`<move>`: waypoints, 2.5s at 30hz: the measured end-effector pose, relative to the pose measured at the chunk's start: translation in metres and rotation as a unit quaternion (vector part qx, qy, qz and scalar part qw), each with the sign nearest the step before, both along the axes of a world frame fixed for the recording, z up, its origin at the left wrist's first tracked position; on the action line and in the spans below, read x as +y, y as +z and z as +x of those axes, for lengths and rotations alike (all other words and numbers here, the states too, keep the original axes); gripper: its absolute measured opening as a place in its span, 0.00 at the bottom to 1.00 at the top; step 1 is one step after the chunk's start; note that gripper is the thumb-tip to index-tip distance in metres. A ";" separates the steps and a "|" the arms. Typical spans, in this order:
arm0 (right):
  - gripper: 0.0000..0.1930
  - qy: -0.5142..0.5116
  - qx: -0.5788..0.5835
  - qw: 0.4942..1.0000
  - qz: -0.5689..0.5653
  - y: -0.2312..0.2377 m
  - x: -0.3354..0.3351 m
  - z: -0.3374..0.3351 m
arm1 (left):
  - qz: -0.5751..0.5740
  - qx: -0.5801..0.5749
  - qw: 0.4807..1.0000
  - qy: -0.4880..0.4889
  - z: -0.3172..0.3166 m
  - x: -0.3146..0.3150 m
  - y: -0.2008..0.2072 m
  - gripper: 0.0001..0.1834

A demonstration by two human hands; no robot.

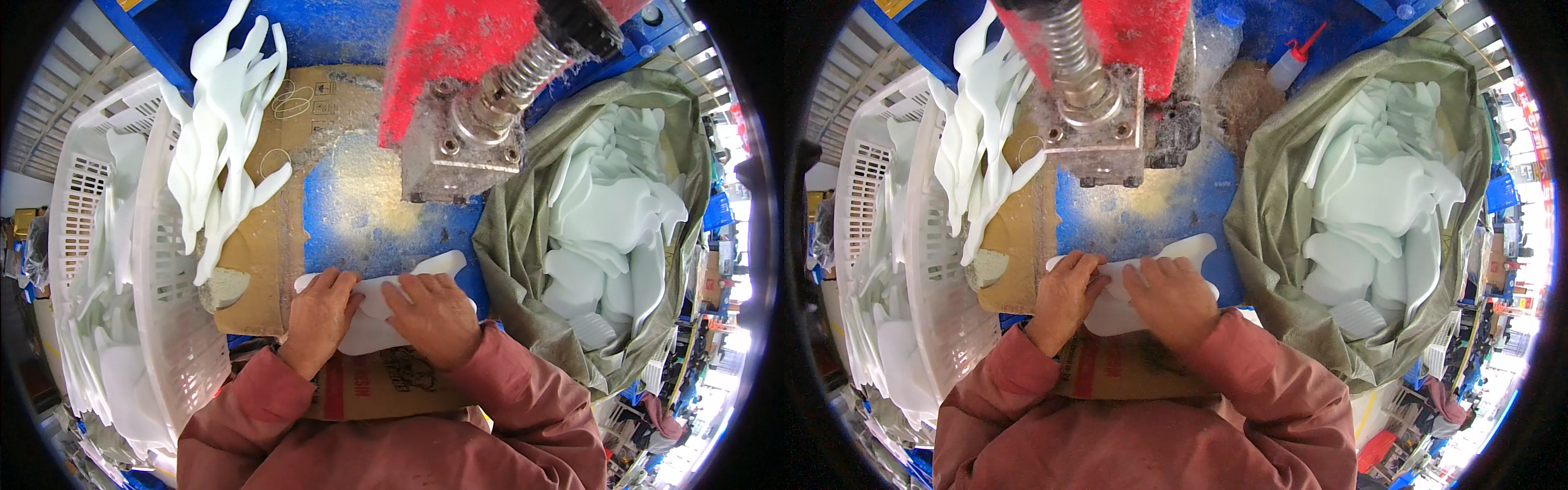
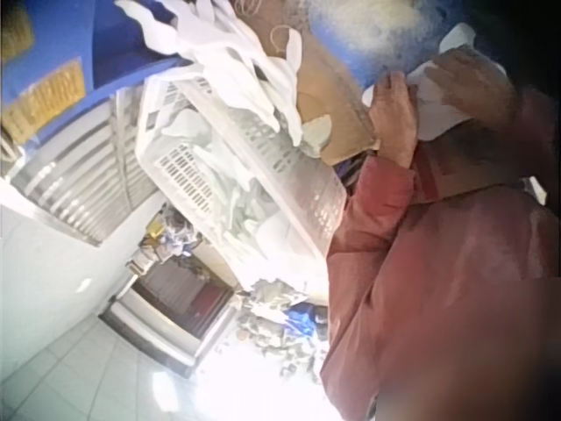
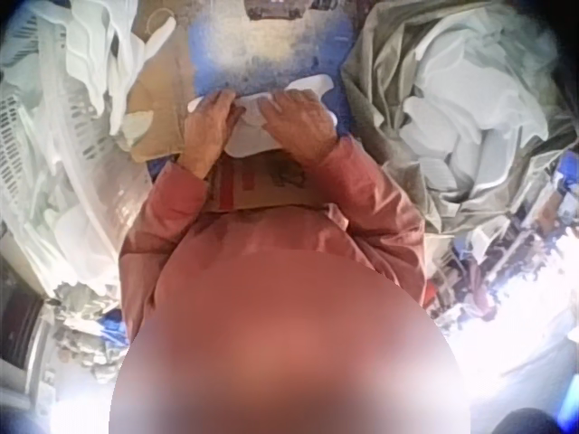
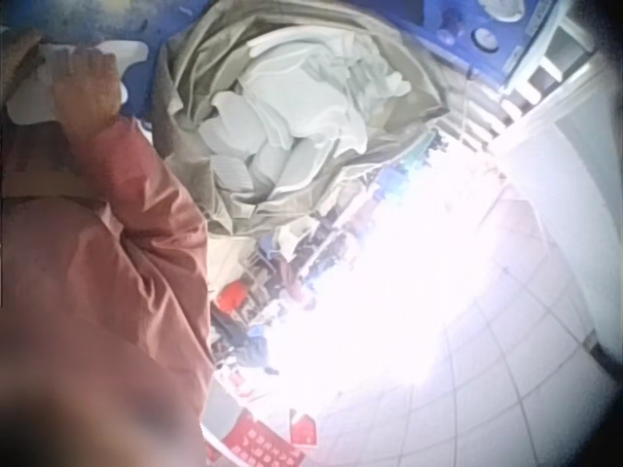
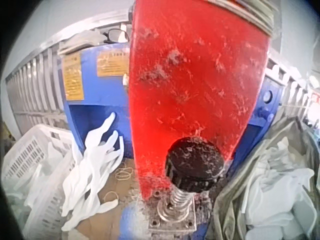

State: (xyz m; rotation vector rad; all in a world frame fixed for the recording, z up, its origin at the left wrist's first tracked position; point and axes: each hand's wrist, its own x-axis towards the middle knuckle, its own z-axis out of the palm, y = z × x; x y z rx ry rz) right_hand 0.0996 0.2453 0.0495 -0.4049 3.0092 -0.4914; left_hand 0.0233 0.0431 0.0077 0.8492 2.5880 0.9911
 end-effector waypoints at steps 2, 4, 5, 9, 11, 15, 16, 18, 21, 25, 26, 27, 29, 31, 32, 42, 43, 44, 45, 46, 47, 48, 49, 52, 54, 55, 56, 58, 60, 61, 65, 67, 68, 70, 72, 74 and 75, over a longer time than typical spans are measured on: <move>0.19 -0.049 -0.015 0.998 0.027 0.006 0.012 0.006 | 0.006 0.013 1.000 0.006 0.001 0.000 0.000 0.13; 0.13 -0.109 0.013 0.994 -0.016 0.007 0.028 0.010 | -0.021 0.013 1.000 0.014 0.003 0.002 0.001 0.12; 0.11 -0.138 0.002 0.986 -0.093 0.005 0.035 0.010 | -0.025 0.009 0.999 0.019 0.004 0.003 0.000 0.12; 0.09 -0.225 0.001 0.937 -0.266 -0.012 0.044 0.010 | -0.016 0.030 0.999 0.018 0.006 0.003 -0.001 0.11; 0.09 -0.242 0.028 0.932 -0.267 -0.021 0.041 0.009 | -0.011 0.032 0.999 0.022 0.007 0.003 -0.001 0.11; 0.09 -0.229 0.071 0.944 -0.227 -0.030 0.040 0.005 | -0.012 0.046 0.998 0.029 0.008 0.005 -0.002 0.10; 0.09 -0.228 0.075 0.945 -0.223 -0.032 0.040 0.004 | -0.014 0.044 0.998 0.032 0.009 0.005 -0.001 0.10; 0.09 -0.234 0.077 0.943 -0.224 -0.036 0.039 0.002 | -0.018 0.045 0.998 0.036 0.009 0.006 -0.001 0.10; 0.09 -0.228 0.082 0.946 -0.217 -0.043 0.039 0.002 | -0.021 0.050 0.998 0.036 0.009 0.007 -0.001 0.10; 0.09 -0.225 0.081 0.950 -0.199 -0.052 0.039 0.002 | -0.022 0.044 0.998 0.037 0.009 0.007 -0.001 0.10; 0.09 -0.225 0.083 0.952 -0.191 -0.054 0.038 0.001 | -0.019 0.038 0.998 0.037 0.008 0.007 -0.001 0.10; 0.08 -0.226 0.083 0.953 -0.186 -0.055 0.037 0.000 | -0.023 0.040 0.998 0.037 0.009 0.007 -0.002 0.10; 0.09 -0.213 0.088 0.960 -0.160 -0.057 0.038 -0.001 | -0.025 0.040 0.998 0.036 0.009 0.006 -0.002 0.10; 0.10 -0.202 0.089 0.965 -0.140 -0.057 0.039 -0.002 | -0.025 0.042 0.998 0.034 0.009 0.006 -0.003 0.10; 0.10 -0.197 0.088 0.967 -0.132 -0.057 0.039 -0.002 | -0.026 0.044 0.998 0.033 0.008 0.006 -0.003 0.10; 0.17 -0.223 0.102 0.963 -0.109 -0.054 0.037 -0.004 | 0.016 -0.021 0.999 -0.018 0.020 0.018 0.030 0.15; 0.17 -0.233 0.098 0.961 -0.109 -0.052 0.037 -0.003 | 0.037 -0.006 0.998 -0.049 0.023 0.027 0.028 0.15; 0.17 -0.243 0.096 0.959 -0.109 -0.050 0.037 -0.002 | 0.062 0.013 0.995 -0.079 0.023 0.035 0.024 0.16; 0.17 -0.253 0.094 0.957 -0.108 -0.047 0.039 -0.001 | 0.049 0.017 0.995 -0.086 0.022 0.043 0.018 0.16; 0.16 -0.272 0.080 0.949 -0.137 -0.045 0.039 0.001 | 0.041 0.023 0.995 -0.093 0.021 0.051 0.011 0.16; 0.15 -0.292 0.065 0.940 -0.164 -0.042 0.040 0.005 | 0.018 0.016 0.994 -0.106 0.020 0.056 0.005 0.16; 0.14 -0.310 0.047 0.928 -0.201 -0.041 0.042 0.007 | 0.021 -0.001 0.995 -0.100 0.021 0.057 0.001 0.16; 0.13 -0.315 0.062 0.924 -0.207 -0.040 0.045 0.009 | 0.037 0.022 0.994 -0.101 0.021 0.057 -0.003 0.16; 0.09 -0.321 0.102 0.906 -0.258 -0.041 0.053 0.015 | 0.049 0.042 0.993 -0.099 0.024 0.055 -0.009 0.17; 0.08 -0.342 0.086 0.896 -0.269 -0.044 0.054 0.017 | 0.049 0.032 0.993 -0.100 0.025 0.055 -0.009 0.18; 0.08 -0.360 0.068 0.888 -0.277 -0.045 0.055 0.018 | 0.048 0.034 0.993 -0.098 0.025 0.055 -0.009 0.19; 0.07 -0.358 0.076 0.887 -0.281 -0.046 0.056 0.019 | 0.047 0.035 0.994 -0.096 0.026 0.056 -0.009 0.19; 0.07 -0.367 0.073 0.879 -0.295 -0.048 0.057 0.019 | 0.045 0.039 0.994 -0.095 0.025 0.057 -0.009 0.18; 0.07 -0.359 0.087 0.879 -0.302 -0.050 0.057 0.018 | 0.042 0.040 0.994 -0.095 0.025 0.057 -0.009 0.18; 0.06 -0.357 0.089 0.876 -0.312 -0.051 0.058 0.017 | 0.042 0.041 0.994 -0.096 0.025 0.057 -0.008 0.18; 0.06 -0.349 0.117 0.882 -0.293 -0.055 0.058 0.013 | 0.044 0.040 0.994 -0.097 0.026 0.056 -0.007 0.18; 0.06 -0.349 0.118 0.882 -0.295 -0.055 0.059 0.012 | 0.044 0.039 0.994 -0.097 0.025 0.056 -0.006 0.19; 0.05 -0.351 0.115 0.881 -0.297 -0.056 0.059 0.012 | 0.042 0.039 0.994 -0.097 0.025 0.056 -0.006 0.19; 0.05 -0.359 0.107 0.876 -0.305 -0.057 0.060 0.010 | 0.039 0.039 0.994 -0.097 0.025 0.056 -0.005 0.19; 0.05 -0.354 0.106 0.880 -0.297 -0.059 0.060 0.009 | 0.036 0.038 0.994 -0.099 0.025 0.056 -0.005 0.19; 0.05 -0.357 0.099 0.882 -0.292 -0.059 0.061 0.008 | 0.035 0.045 0.994 -0.098 0.025 0.057 -0.005 0.18; 0.05 -0.361 0.092 0.883 -0.287 -0.059 0.060 0.009 | 0.035 0.049 0.994 -0.097 0.025 0.057 -0.006 0.18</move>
